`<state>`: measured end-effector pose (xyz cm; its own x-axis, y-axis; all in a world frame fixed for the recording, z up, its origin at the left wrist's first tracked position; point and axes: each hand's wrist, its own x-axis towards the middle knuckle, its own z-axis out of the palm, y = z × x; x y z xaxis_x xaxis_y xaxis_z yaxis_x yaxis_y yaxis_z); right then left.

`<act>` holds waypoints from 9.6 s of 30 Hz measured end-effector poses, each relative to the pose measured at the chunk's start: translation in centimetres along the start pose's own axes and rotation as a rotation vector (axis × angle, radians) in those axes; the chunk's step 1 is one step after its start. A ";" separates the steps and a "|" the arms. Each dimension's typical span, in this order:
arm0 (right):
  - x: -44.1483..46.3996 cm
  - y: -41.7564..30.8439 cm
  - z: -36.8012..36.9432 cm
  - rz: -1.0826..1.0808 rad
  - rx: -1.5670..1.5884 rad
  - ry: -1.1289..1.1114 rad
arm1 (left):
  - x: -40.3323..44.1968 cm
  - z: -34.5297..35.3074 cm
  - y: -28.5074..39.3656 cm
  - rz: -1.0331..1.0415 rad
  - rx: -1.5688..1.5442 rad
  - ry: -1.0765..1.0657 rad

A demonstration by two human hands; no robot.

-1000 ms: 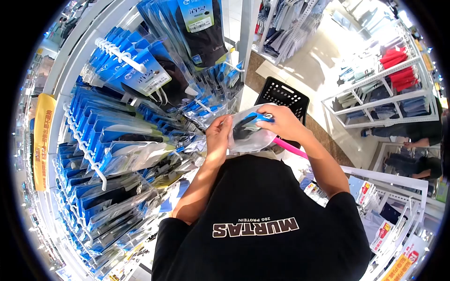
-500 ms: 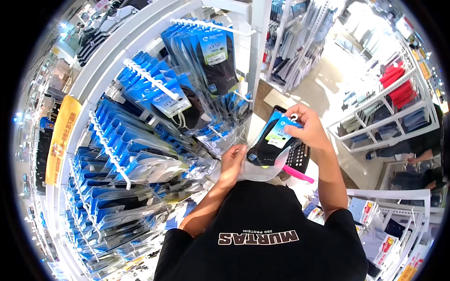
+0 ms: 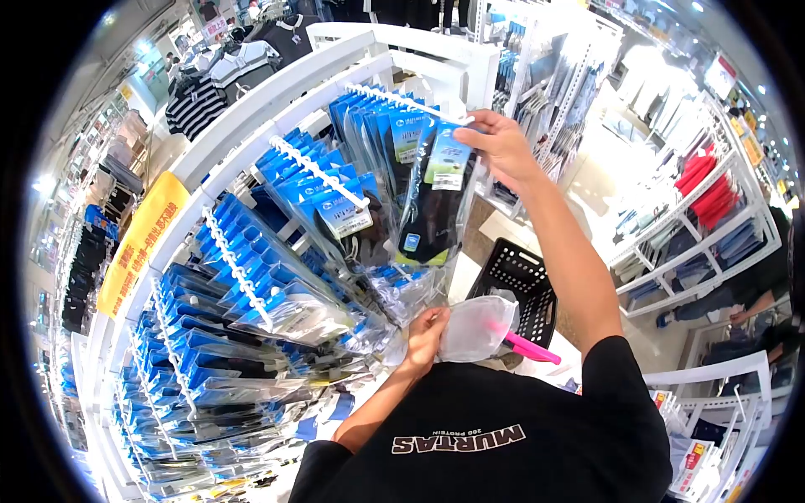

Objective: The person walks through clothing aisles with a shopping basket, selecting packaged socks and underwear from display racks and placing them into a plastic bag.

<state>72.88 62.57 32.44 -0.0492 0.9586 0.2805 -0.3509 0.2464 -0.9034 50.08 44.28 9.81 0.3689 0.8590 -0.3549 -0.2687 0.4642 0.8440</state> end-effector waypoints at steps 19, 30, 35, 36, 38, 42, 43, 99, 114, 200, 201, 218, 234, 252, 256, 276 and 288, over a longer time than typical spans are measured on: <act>-4.6 3.7 0.3 -0.387 -0.502 0.440 | -0.8 1.0 3.0 0.060 0.012 -0.043; -31.7 5.2 -6.2 0.312 -0.925 0.150 | 1.2 5.3 2.8 0.215 0.174 -0.432; -34.9 9.0 -8.8 0.249 -1.098 0.645 | 3.0 10.5 3.5 0.181 0.308 -0.611; -35.0 9.4 -9.4 0.238 -1.018 0.803 | 3.5 11.1 3.8 0.155 0.385 -0.615; -35.8 8.9 -11.5 0.295 -1.007 1.065 | 4.5 12.2 3.9 0.226 0.564 -0.602; -36.4 7.2 -15.6 0.186 -0.931 1.228 | 8.3 13.4 2.6 0.532 0.882 -0.535; -36.5 7.1 -16.5 0.144 -0.916 1.249 | 9.3 13.2 1.2 0.582 0.920 -0.484; -37.1 31.6 -29.9 0.519 -0.835 0.627 | 7.6 18.9 -9.6 0.058 1.762 -0.843; -43.7 22.1 -26.2 0.459 -0.860 0.897 | 9.1 19.7 -10.6 0.175 1.432 -1.345; -56.3 76.8 -46.0 0.974 -1.109 -0.073 | 9.2 11.0 -10.4 0.173 1.640 1.024; -56.7 78.3 -43.4 0.852 -1.124 -0.265 | 9.3 11.3 -10.7 0.139 1.582 1.109; -53.9 80.3 -40.4 0.811 -1.290 -0.312 | 9.3 11.1 -11.9 0.169 1.486 0.970; -53.7 55.5 -46.9 0.878 -0.582 0.933 | 9.7 16.6 -9.6 -0.080 0.855 0.538; -42.7 26.0 -29.5 0.681 -0.505 1.281 | 7.6 18.8 -14.0 -0.225 0.320 0.216; -44.8 23.1 -27.5 0.632 -0.600 1.302 | 7.4 19.2 -12.9 0.137 0.747 -0.067; -54.0 3.5 -12.0 -0.073 -0.389 1.959 | 12.1 23.4 -9.3 0.681 1.731 -1.569; -61.0 4.6 -4.7 -0.041 -0.310 2.111 | 9.8 30.7 -12.5 0.550 1.850 -1.383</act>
<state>78.65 5.88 9.66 0.8858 -0.4203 -0.1968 -0.1874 0.0640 -0.9802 84.34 40.29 8.11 0.9221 -0.1636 -0.3507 -0.0359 -0.9385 0.3434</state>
